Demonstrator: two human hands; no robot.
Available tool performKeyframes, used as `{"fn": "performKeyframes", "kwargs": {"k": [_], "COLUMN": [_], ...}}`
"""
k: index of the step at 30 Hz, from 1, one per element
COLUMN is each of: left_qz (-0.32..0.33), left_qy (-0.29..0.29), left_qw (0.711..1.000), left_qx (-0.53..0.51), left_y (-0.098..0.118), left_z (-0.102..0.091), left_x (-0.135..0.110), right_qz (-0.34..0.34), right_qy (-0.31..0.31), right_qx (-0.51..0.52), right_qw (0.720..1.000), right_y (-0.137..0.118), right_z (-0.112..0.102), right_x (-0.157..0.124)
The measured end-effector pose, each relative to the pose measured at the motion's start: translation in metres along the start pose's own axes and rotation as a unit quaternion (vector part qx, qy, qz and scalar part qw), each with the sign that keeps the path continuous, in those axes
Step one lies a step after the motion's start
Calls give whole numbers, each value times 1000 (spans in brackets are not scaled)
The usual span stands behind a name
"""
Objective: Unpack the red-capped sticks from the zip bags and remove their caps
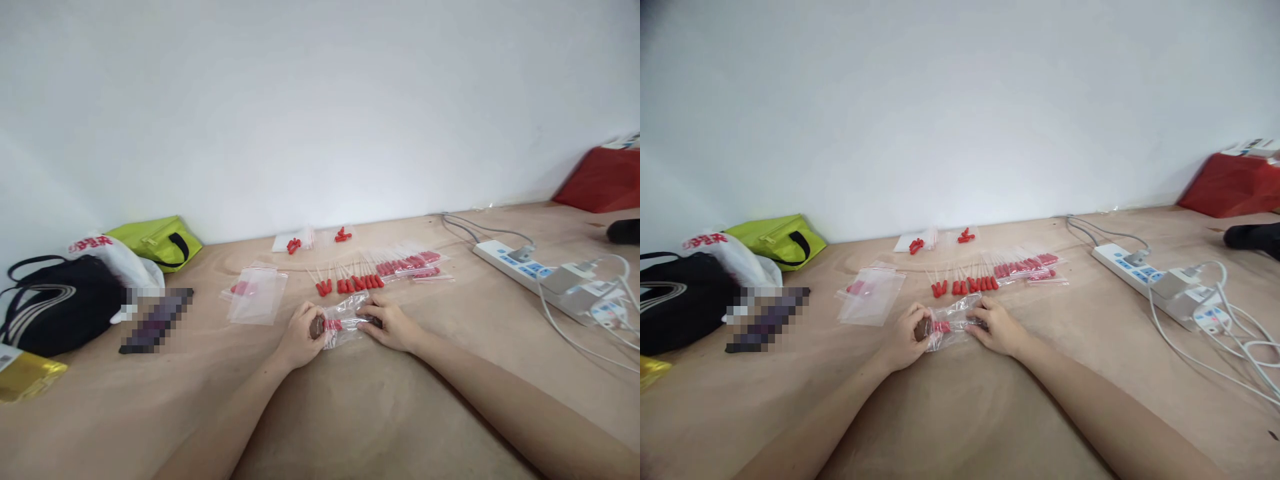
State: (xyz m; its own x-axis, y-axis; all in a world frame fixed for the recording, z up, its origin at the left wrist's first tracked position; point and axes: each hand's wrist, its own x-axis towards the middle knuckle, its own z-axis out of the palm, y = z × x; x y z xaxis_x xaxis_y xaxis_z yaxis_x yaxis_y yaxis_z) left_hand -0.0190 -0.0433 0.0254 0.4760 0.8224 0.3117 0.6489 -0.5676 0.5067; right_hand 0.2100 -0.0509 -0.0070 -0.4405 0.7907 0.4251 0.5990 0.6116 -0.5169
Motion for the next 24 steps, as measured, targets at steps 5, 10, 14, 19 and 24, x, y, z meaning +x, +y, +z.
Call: {"fn": "performKeyframes", "kwargs": {"k": [5, 10, 14, 19, 24], "left_qz": [-2, 3, -13, -103, -186], "left_qy": [-15, -39, -27, 12, 262], "left_qw": [999, 998, 997, 971, 907], "left_qx": [-35, -40, -68, -215, -270], "left_y": [-2, -6, -11, -45, -76], "left_z": [-8, -2, -8, -39, -53], "left_x": [-5, -7, -7, -8, -6], "right_qz": [11, 10, 16, 22, 24], "right_qy": [-5, -1, -2, 3, 1], "right_qx": [3, 4, 13, 21, 19], "right_qw": [1000, 1000, 1000, 1000, 1000], "right_y": [2, 2, 2, 3, 3], "right_z": [0, 1, 1, 1, 2], "right_x": [-1, -1, -1, -1, -1]}}
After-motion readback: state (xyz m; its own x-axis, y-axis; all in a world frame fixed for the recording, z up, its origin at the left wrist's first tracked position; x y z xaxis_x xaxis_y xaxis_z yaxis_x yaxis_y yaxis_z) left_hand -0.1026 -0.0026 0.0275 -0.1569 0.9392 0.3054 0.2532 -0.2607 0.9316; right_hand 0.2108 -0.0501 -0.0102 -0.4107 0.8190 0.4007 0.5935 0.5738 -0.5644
